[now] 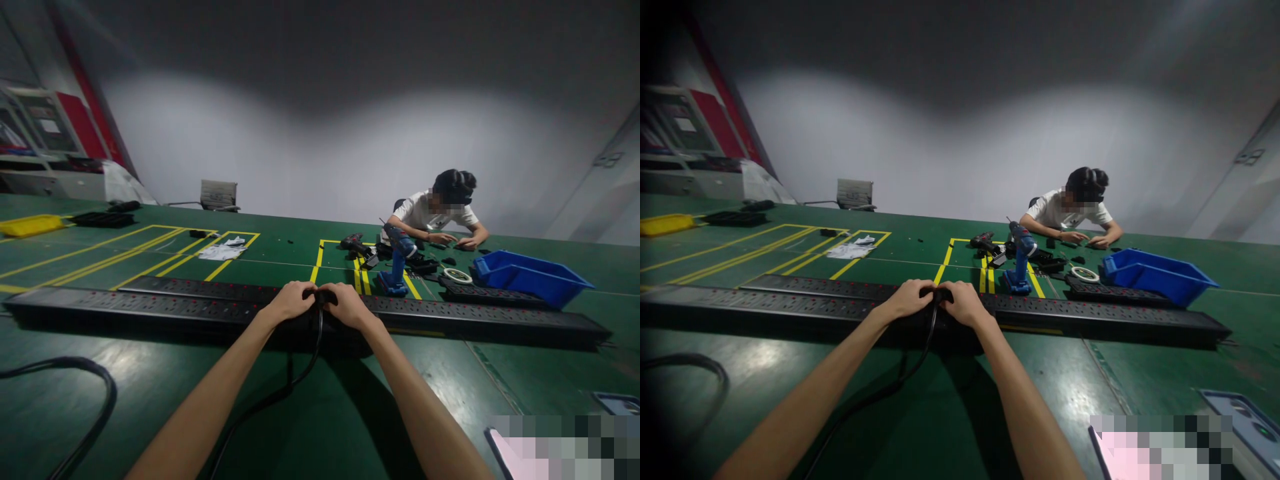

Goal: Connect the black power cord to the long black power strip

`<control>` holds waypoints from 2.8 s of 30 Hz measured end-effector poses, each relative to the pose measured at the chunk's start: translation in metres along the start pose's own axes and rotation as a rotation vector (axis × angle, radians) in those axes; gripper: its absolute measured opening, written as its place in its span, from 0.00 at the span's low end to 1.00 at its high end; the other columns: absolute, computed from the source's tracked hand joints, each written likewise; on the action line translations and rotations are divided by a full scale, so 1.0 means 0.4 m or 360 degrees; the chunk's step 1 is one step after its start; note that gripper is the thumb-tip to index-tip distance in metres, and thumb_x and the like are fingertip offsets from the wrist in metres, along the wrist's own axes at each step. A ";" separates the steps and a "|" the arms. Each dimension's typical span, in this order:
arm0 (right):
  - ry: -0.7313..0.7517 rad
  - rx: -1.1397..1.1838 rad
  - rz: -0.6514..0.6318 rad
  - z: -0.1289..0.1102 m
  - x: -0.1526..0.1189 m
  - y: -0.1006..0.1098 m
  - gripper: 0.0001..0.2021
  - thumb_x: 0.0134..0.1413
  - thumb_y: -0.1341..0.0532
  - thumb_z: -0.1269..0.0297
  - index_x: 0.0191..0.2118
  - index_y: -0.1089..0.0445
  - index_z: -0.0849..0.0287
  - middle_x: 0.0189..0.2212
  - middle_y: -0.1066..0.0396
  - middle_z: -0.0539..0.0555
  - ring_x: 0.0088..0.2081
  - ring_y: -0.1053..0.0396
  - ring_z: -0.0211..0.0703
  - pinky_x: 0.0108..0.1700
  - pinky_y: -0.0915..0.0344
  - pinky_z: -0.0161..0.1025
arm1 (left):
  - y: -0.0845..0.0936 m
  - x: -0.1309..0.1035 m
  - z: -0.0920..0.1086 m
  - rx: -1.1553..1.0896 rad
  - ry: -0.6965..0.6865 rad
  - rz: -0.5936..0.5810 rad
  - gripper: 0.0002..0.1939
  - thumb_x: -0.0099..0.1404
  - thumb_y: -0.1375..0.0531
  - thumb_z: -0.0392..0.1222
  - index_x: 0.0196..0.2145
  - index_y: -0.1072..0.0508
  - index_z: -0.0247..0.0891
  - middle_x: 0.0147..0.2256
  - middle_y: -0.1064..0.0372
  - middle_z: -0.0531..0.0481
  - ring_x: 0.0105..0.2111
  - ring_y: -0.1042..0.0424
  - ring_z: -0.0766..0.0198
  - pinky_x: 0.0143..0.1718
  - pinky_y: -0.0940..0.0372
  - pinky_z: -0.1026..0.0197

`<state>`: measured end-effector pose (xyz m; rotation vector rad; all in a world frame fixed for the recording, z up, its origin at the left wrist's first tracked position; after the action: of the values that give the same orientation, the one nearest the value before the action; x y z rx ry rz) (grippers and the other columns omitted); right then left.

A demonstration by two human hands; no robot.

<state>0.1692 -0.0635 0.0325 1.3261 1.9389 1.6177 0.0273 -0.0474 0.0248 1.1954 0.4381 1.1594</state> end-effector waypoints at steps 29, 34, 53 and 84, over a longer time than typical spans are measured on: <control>0.0008 0.0724 0.0110 0.037 0.011 -0.013 0.18 0.54 0.39 0.49 0.44 0.29 0.57 0.44 0.27 0.54 0.46 0.32 0.45 0.48 0.39 0.40 | -0.006 -0.003 -0.011 -0.0080 -0.0045 -0.0006 0.16 0.63 0.45 0.41 0.46 0.24 0.44 0.44 0.24 0.49 0.45 0.27 0.57 0.49 0.36 0.58; 0.0048 0.0763 0.0104 0.032 0.006 -0.010 0.17 0.54 0.38 0.51 0.44 0.29 0.57 0.44 0.28 0.54 0.46 0.32 0.46 0.48 0.38 0.40 | -0.005 -0.004 -0.009 -0.0090 -0.0083 0.0015 0.16 0.63 0.46 0.41 0.47 0.25 0.44 0.44 0.25 0.50 0.44 0.26 0.57 0.48 0.36 0.58; 0.0121 0.0218 0.0062 -0.019 -0.014 -0.006 0.19 0.60 0.42 0.58 0.55 0.34 0.58 0.48 0.30 0.59 0.48 0.34 0.47 0.49 0.40 0.42 | -0.007 -0.002 -0.012 -0.0078 -0.0047 0.0014 0.16 0.62 0.46 0.40 0.46 0.25 0.43 0.44 0.24 0.49 0.44 0.26 0.57 0.48 0.36 0.59; 0.0092 0.0744 0.0011 0.021 -0.009 -0.009 0.26 0.43 0.37 0.71 0.52 0.34 0.54 0.47 0.28 0.52 0.48 0.32 0.46 0.50 0.39 0.41 | -0.001 -0.007 -0.004 -0.0074 -0.0010 -0.0029 0.17 0.62 0.46 0.41 0.48 0.25 0.44 0.45 0.25 0.48 0.45 0.26 0.56 0.49 0.36 0.58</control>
<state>0.1753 -0.0609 0.0254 1.4556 2.4520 1.2583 0.0252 -0.0490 0.0229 1.1526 0.4143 1.1443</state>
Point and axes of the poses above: each hand's wrist, its own x-axis towards the middle knuckle, its own y-axis out of the back of the hand, z = x × y, the point moved 6 cm from there along x, towards the middle knuckle
